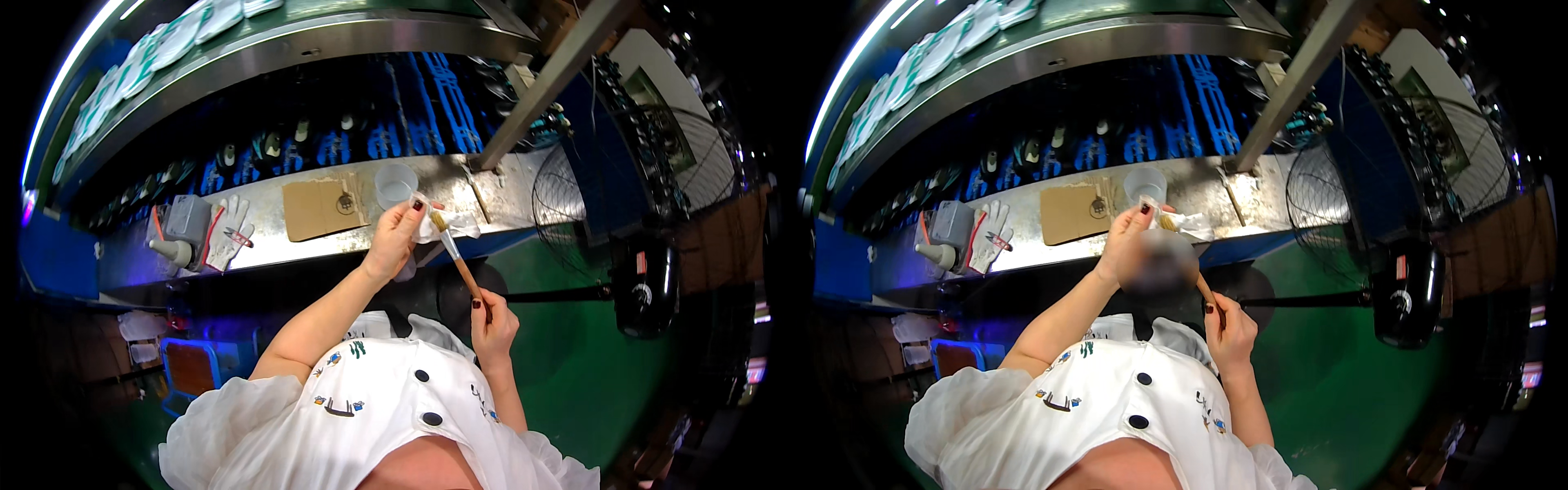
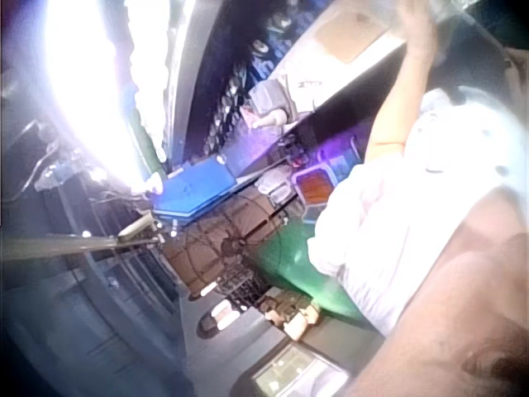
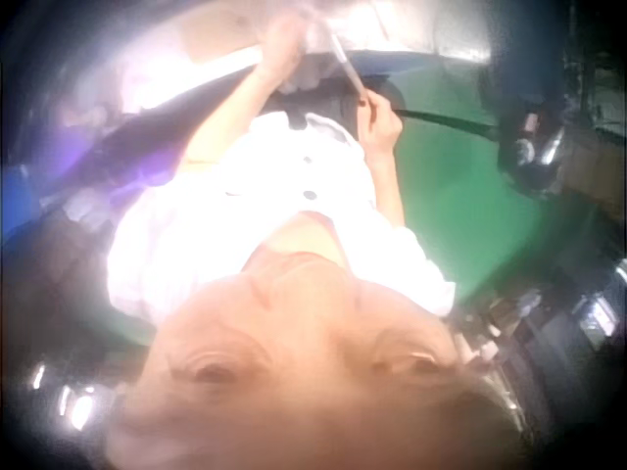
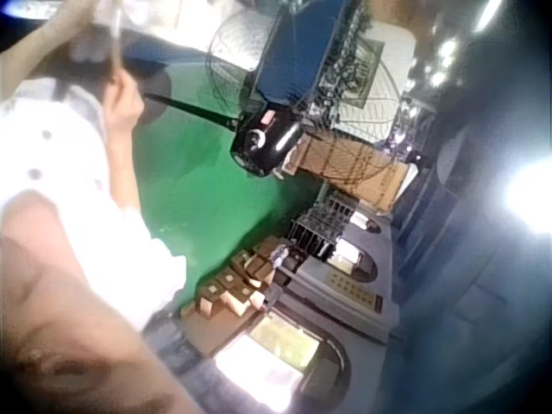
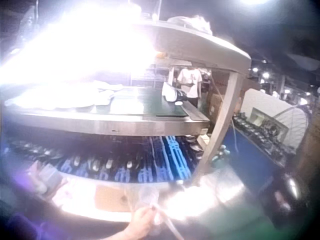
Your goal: The person applies a liquid substance to a shoe sole using a brush, wipes the brush and other components with a cloth, and refills a container from a larger jug.
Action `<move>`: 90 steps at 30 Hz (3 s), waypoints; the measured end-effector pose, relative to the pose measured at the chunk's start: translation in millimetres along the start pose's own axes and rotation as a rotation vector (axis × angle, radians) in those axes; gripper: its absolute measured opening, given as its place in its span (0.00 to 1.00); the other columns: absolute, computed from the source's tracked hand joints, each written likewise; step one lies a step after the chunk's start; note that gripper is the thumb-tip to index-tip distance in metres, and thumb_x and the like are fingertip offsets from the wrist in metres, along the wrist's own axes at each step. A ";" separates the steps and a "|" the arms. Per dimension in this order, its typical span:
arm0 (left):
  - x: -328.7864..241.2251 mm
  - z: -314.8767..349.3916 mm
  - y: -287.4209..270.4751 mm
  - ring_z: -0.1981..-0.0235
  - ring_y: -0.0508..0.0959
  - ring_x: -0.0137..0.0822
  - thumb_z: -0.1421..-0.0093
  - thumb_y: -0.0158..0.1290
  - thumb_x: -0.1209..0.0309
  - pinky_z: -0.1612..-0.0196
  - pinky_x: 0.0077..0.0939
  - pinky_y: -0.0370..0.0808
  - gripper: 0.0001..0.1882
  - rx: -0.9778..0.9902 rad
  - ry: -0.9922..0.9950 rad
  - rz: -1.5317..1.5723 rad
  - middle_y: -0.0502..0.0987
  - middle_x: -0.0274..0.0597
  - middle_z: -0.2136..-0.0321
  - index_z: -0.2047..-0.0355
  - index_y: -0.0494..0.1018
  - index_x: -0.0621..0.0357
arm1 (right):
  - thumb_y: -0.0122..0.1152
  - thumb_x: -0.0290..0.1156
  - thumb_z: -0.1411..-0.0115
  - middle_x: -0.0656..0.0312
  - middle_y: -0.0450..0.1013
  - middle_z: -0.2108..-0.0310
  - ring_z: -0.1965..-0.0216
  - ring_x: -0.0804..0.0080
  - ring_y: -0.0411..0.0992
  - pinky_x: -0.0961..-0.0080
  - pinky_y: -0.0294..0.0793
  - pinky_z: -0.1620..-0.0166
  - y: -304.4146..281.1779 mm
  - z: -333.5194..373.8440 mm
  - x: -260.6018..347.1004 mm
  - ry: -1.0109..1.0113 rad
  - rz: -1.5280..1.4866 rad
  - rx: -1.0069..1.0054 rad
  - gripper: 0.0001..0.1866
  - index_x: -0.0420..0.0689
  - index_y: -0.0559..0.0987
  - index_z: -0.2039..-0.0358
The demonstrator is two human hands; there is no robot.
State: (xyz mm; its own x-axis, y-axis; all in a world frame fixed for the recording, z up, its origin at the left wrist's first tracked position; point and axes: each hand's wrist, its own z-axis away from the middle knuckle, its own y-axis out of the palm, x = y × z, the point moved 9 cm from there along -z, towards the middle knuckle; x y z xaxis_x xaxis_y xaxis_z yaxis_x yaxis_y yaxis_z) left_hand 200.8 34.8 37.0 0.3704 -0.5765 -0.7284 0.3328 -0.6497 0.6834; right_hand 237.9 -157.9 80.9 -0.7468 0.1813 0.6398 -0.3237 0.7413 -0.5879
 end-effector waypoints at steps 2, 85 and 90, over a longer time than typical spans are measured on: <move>-2.3 3.3 -4.6 0.67 0.73 0.23 0.39 0.45 0.65 0.63 0.17 0.70 0.14 -0.028 0.007 -0.062 0.74 0.38 0.69 0.62 0.71 0.65 | 0.55 0.21 0.49 0.55 0.72 0.78 0.80 0.65 0.72 0.77 0.70 0.76 2.4 -0.7 2.7 -0.015 0.007 0.018 0.07 0.35 0.73 0.69; 200.4 5.1 61.4 0.77 0.73 0.29 0.40 0.42 0.65 0.73 0.21 0.70 0.14 -0.274 -0.186 -0.227 0.74 0.40 0.76 0.70 0.70 0.63 | 0.58 0.27 0.50 0.58 0.70 0.81 0.83 0.68 0.68 0.75 0.68 0.78 -114.2 17.6 -131.4 0.146 -0.185 -0.108 0.09 0.38 0.71 0.69; 193.6 6.1 68.6 0.77 0.73 0.28 0.39 0.41 0.66 0.72 0.21 0.70 0.14 -0.273 -0.207 -0.223 0.74 0.40 0.77 0.70 0.71 0.64 | 0.57 0.25 0.52 0.58 0.72 0.79 0.80 0.68 0.72 0.78 0.70 0.75 -108.4 20.0 -131.5 0.170 -0.223 -0.110 0.08 0.39 0.72 0.70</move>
State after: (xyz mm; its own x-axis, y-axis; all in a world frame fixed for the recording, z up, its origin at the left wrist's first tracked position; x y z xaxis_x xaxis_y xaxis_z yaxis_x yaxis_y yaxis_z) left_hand 290.1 -124.4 -57.4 0.0904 -0.5418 -0.8356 0.6134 -0.6307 0.4753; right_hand 359.7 -275.0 50.6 -0.5532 0.1054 0.8263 -0.3971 0.8387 -0.3728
